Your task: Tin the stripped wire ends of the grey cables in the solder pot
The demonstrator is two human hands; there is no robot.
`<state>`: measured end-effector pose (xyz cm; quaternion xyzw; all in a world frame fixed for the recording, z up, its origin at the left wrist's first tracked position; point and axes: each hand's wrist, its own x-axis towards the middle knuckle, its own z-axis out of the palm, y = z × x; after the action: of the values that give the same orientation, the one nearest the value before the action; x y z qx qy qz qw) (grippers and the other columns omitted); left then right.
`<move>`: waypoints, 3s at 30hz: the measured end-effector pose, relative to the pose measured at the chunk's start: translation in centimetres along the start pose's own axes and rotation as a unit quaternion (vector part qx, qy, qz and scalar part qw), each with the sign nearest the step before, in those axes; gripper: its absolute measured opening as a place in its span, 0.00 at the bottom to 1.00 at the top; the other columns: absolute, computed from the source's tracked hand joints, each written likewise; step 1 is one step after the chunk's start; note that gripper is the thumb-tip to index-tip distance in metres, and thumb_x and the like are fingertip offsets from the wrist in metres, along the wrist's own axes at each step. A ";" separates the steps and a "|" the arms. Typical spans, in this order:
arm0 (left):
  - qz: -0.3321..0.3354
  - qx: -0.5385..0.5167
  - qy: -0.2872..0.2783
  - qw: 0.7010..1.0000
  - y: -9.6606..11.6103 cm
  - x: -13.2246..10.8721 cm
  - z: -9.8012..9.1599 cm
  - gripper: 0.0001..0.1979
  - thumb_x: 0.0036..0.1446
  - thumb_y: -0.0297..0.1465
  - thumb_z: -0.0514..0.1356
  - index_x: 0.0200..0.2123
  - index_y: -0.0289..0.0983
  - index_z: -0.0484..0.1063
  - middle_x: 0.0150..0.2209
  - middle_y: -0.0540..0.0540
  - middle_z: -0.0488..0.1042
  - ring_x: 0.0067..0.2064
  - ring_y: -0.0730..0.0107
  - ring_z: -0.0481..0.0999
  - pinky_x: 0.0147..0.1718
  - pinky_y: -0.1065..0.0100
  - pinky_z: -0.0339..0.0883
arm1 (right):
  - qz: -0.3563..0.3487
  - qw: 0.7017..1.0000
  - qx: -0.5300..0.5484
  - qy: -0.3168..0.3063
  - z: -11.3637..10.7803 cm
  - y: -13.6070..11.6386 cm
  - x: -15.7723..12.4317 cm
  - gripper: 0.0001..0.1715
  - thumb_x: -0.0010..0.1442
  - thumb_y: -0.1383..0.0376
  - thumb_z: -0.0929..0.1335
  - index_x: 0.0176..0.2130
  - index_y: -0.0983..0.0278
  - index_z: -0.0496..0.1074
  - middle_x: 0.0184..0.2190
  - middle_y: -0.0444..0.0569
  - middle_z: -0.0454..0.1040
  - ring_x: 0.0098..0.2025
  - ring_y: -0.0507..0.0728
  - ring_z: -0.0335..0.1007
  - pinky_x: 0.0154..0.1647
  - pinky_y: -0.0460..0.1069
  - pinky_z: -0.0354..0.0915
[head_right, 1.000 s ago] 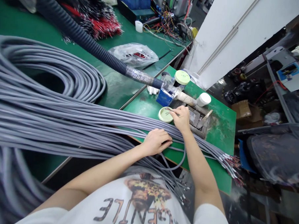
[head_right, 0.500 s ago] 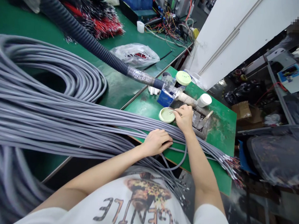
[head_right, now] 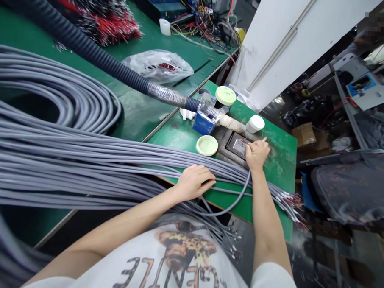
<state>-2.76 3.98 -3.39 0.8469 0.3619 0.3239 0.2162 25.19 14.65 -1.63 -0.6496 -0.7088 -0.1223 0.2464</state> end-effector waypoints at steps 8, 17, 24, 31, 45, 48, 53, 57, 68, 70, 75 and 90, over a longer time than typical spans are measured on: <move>0.000 0.002 0.001 1.000 -0.1 0.0 0.0 0.13 0.64 0.37 0.50 0.36 0.39 0.73 0.32 0.48 0.76 0.36 0.67 0.69 0.33 0.64 0.53 | -0.026 0.999 -0.034 -0.023 0.4 -0.1 0.1 0.13 0.57 0.58 0.66 0.29 0.61 0.78 0.31 0.48 0.73 0.41 0.61 0.60 0.43 0.56 0.54; 0.004 -0.006 0.005 1.000 -0.1 0.0 0.0 0.13 0.64 0.36 0.51 0.36 0.39 0.74 0.32 0.48 0.76 0.35 0.67 0.69 0.33 0.64 0.52 | -0.029 0.996 -0.060 -0.056 0.5 -0.2 0.0 0.15 0.58 0.58 0.66 0.30 0.63 0.78 0.32 0.50 0.73 0.42 0.62 0.59 0.42 0.55 0.53; 0.002 -0.011 0.006 1.000 -0.1 0.0 0.1 0.13 0.63 0.36 0.51 0.36 0.39 0.74 0.32 0.47 0.76 0.36 0.67 0.69 0.33 0.64 0.52 | -0.031 0.997 -0.052 -0.055 0.5 -0.2 0.0 0.13 0.57 0.60 0.66 0.29 0.63 0.78 0.31 0.50 0.73 0.42 0.61 0.60 0.42 0.55 0.53; 0.003 -0.012 0.005 1.000 -0.1 0.0 0.1 0.13 0.63 0.36 0.51 0.36 0.38 0.74 0.32 0.47 0.76 0.36 0.67 0.69 0.33 0.64 0.52 | -0.022 0.998 -0.038 -0.049 0.5 -0.3 0.2 0.13 0.56 0.60 0.67 0.28 0.63 0.78 0.30 0.49 0.73 0.41 0.61 0.61 0.43 0.55 0.54; -0.045 -0.193 0.106 0.974 0.3 0.0 0.3 0.09 0.59 0.35 0.58 0.34 0.38 0.75 0.31 0.46 0.76 0.34 0.67 0.71 0.35 0.65 0.60 | 0.162 0.888 0.425 0.065 -6.6 -10.7 -6.2 0.07 0.51 0.62 0.73 0.25 0.63 0.75 0.24 0.42 0.66 0.28 0.51 0.62 0.30 0.48 0.59; -0.134 -0.399 0.173 0.890 1.2 0.3 0.5 0.08 0.55 0.34 0.63 0.38 0.37 0.76 0.32 0.45 0.76 0.34 0.69 0.73 0.35 0.67 0.64 | 0.188 0.838 0.510 0.055 -7.4 -13.4 -7.5 0.07 0.50 0.64 0.73 0.23 0.63 0.74 0.23 0.41 0.63 0.29 0.51 0.61 0.31 0.48 0.58; -0.188 -0.640 0.182 0.722 3.3 0.9 1.2 0.15 0.47 0.32 0.68 0.41 0.38 0.75 0.36 0.47 0.76 0.38 0.69 0.75 0.39 0.68 0.68 | 0.194 0.787 0.586 0.015 -7.5 -15.6 -8.8 0.08 0.51 0.66 0.72 0.22 0.63 0.73 0.23 0.41 0.61 0.29 0.50 0.59 0.33 0.49 0.58; -0.182 -0.633 0.232 0.716 4.4 1.4 1.2 0.07 0.49 0.32 0.67 0.32 0.37 0.77 0.34 0.48 0.73 0.35 0.73 0.72 0.36 0.70 0.67 | 0.198 0.763 0.616 -0.009 -7.9 -16.3 -9.2 0.07 0.52 0.66 0.72 0.23 0.62 0.75 0.23 0.41 0.63 0.30 0.51 0.60 0.33 0.48 0.59; -0.260 -0.736 0.089 0.618 4.9 1.7 0.4 0.14 0.47 0.39 0.65 0.31 0.34 0.71 0.38 0.43 0.72 0.32 0.72 0.70 0.30 0.68 0.66 | 0.166 0.784 0.559 -0.211 -9.6 -15.3 -12.2 0.11 0.61 0.60 0.66 0.35 0.62 0.76 0.15 0.39 0.63 0.16 0.47 0.56 0.19 0.44 0.54; -0.252 -0.764 0.050 0.592 5.1 1.6 0.9 0.13 0.48 0.39 0.64 0.30 0.34 0.70 0.41 0.42 0.73 0.34 0.69 0.72 0.30 0.68 0.67 | 0.164 0.760 0.591 -0.214 -9.4 -15.3 -12.5 0.12 0.61 0.60 0.66 0.33 0.63 0.76 0.14 0.38 0.62 0.15 0.47 0.54 0.18 0.44 0.52; -0.229 -0.778 -0.020 0.584 5.5 1.0 1.4 0.23 0.54 0.46 0.58 0.44 0.33 0.72 0.24 0.47 0.73 0.22 0.69 0.72 0.21 0.69 0.64 | 0.215 0.703 0.649 -0.195 -8.5 -15.0 -12.6 0.13 0.60 0.60 0.66 0.28 0.63 0.74 0.13 0.38 0.62 0.14 0.46 0.53 0.17 0.44 0.50; -0.188 -0.673 -0.057 0.713 4.7 -0.6 1.1 0.20 0.52 0.45 0.63 0.26 0.32 0.77 0.27 0.44 0.74 0.32 0.68 0.71 0.38 0.65 0.64 | 0.013 0.915 0.371 -0.158 -14.3 -12.6 -9.2 0.09 0.53 0.63 0.72 0.38 0.58 0.76 0.25 0.43 0.69 0.30 0.54 0.66 0.34 0.50 0.63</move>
<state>-0.07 0.34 -1.62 0.4093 0.1870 0.3856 0.8055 15.82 -1.91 7.68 -0.5316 -0.7241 0.2572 0.3564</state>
